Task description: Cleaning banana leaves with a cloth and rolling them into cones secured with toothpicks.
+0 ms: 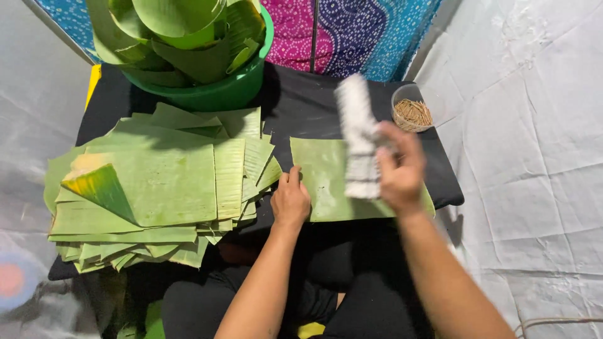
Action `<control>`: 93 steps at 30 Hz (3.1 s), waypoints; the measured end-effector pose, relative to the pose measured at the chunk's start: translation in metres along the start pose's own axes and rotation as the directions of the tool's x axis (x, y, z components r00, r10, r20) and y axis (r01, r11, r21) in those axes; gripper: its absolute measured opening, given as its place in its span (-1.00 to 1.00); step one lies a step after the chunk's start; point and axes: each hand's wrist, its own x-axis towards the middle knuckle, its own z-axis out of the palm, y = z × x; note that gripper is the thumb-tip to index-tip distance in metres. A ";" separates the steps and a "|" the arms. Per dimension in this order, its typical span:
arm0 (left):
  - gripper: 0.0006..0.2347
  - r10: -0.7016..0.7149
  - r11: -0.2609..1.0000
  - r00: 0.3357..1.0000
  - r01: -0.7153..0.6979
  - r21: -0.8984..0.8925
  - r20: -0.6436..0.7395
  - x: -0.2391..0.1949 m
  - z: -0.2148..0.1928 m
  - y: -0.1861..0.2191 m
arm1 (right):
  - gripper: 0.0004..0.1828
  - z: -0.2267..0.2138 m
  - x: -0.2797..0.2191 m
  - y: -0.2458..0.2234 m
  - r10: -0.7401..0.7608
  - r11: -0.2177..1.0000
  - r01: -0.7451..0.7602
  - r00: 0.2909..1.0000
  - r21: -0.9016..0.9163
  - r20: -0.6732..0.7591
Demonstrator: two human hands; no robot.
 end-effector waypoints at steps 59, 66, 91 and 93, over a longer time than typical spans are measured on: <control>-0.79 -0.055 0.991 0.997 0.046 0.127 0.063 0.007 0.019 -0.012 | -0.35 0.138 -0.037 0.146 0.014 0.782 0.343 0.825 -0.520 0.565; -0.81 -0.065 0.990 0.995 0.055 0.132 0.074 0.005 0.013 -0.007 | -0.26 0.058 -0.022 0.142 0.227 0.758 0.195 0.815 -0.622 0.533; -0.85 -0.111 0.978 0.993 0.101 0.183 0.046 0.006 0.034 -0.024 | -0.58 0.118 -0.080 0.120 -0.096 0.931 0.208 0.932 -0.299 0.350; -0.84 -0.112 0.979 0.993 0.103 0.176 0.042 0.009 0.024 -0.014 | -0.52 0.093 -0.075 0.133 -0.129 0.903 0.275 0.907 -0.331 0.400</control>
